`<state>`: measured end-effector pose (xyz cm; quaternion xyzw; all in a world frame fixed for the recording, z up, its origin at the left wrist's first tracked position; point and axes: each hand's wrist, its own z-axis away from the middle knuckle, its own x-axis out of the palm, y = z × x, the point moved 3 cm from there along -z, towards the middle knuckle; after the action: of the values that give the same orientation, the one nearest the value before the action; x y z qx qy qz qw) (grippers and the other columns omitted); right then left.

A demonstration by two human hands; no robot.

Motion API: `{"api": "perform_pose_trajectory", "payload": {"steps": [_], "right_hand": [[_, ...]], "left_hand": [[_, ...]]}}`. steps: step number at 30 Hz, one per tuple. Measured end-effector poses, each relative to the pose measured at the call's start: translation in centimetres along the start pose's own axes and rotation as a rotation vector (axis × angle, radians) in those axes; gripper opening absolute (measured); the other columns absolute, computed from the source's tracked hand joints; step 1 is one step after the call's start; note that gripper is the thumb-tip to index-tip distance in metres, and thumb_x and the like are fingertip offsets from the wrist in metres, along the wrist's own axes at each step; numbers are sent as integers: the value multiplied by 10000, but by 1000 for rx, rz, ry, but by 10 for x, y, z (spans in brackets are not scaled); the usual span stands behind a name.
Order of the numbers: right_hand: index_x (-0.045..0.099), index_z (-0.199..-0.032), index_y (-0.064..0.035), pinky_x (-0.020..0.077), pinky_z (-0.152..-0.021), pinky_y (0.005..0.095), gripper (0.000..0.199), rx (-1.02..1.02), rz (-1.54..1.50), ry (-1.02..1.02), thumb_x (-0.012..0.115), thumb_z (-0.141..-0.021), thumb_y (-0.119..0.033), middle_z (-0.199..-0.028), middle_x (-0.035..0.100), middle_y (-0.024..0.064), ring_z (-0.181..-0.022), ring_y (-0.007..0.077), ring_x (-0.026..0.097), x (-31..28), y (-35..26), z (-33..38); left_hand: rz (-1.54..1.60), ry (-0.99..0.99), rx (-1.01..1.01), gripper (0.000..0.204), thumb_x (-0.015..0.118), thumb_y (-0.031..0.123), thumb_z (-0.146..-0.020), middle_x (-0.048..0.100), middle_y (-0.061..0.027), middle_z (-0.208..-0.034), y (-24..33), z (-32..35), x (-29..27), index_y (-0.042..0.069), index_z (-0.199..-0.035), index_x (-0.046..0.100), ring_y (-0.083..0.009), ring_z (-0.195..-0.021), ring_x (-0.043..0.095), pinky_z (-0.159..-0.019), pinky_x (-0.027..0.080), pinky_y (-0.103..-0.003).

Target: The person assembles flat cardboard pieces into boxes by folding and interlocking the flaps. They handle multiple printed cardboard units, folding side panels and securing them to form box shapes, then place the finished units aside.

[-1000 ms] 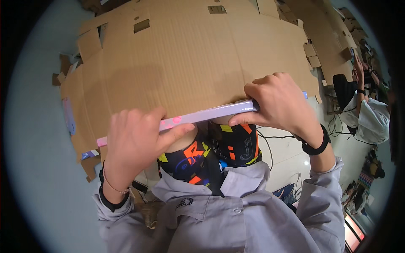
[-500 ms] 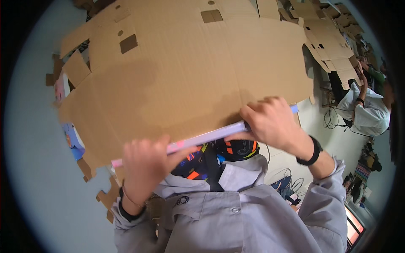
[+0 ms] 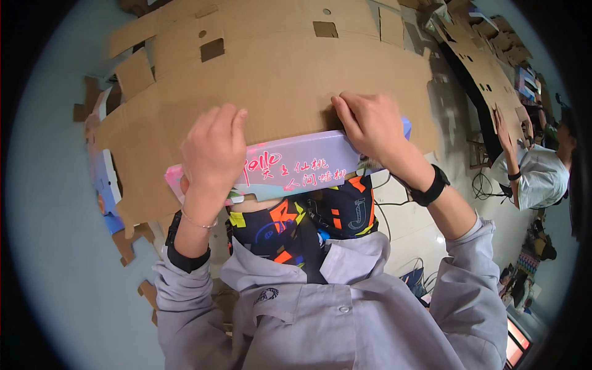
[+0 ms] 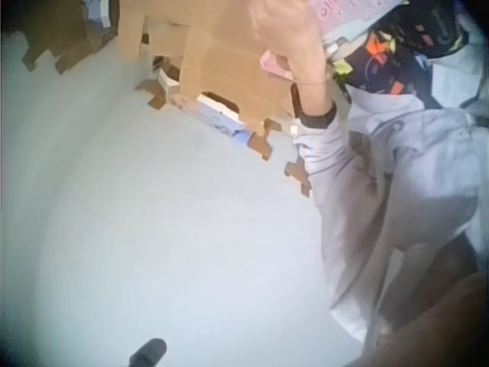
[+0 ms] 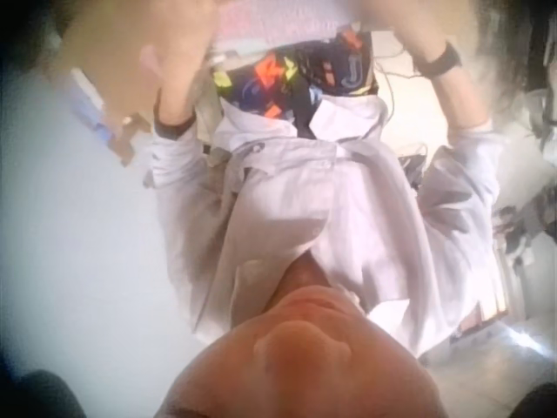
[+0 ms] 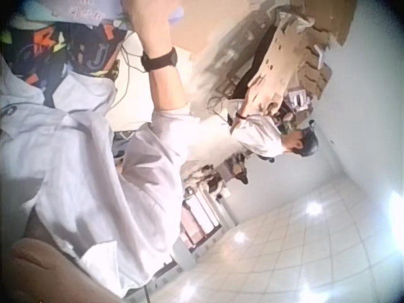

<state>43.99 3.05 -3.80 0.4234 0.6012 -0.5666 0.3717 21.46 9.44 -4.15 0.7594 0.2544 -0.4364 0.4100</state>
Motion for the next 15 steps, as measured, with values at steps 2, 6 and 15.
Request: {"api": "perform_pose_trajectory", "payload": {"steps": [2, 6, 15], "right_hand": [[573, -717, -75, 467, -482, 448, 316, -56, 6, 50, 567, -932, -306, -585, 602, 126, -522, 361, 592, -2, -14, 11], [523, -717, -91, 457, -432, 417, 322, -101, 98, 40, 606, -913, -333, -536, 580, 98, -485, 315, 599, -9, -39, 42], [518, -684, -91, 450, -421, 386, 275, 63, 55, -91, 644, -867, -254, -561, 572, 69, -481, 264, 589, 13, -61, 92]], "left_hand": [[-22, -58, -8, 219, 595, 250, -922, 591, -132, -626, 7, 5, -4, 74, -794, 574, -354, -583, 602, -498, 439, -455], [-12, -151, -38, 227, 598, 244, -932, 544, -159, -559, 33, 32, -16, 76, -785, 558, -384, -522, 562, -466, 394, -464], [5, -174, -62, 246, 645, 216, -901, 538, -117, -516, 40, 83, -6, 88, -714, 548, -327, -460, 565, -408, 403, -426]]}}
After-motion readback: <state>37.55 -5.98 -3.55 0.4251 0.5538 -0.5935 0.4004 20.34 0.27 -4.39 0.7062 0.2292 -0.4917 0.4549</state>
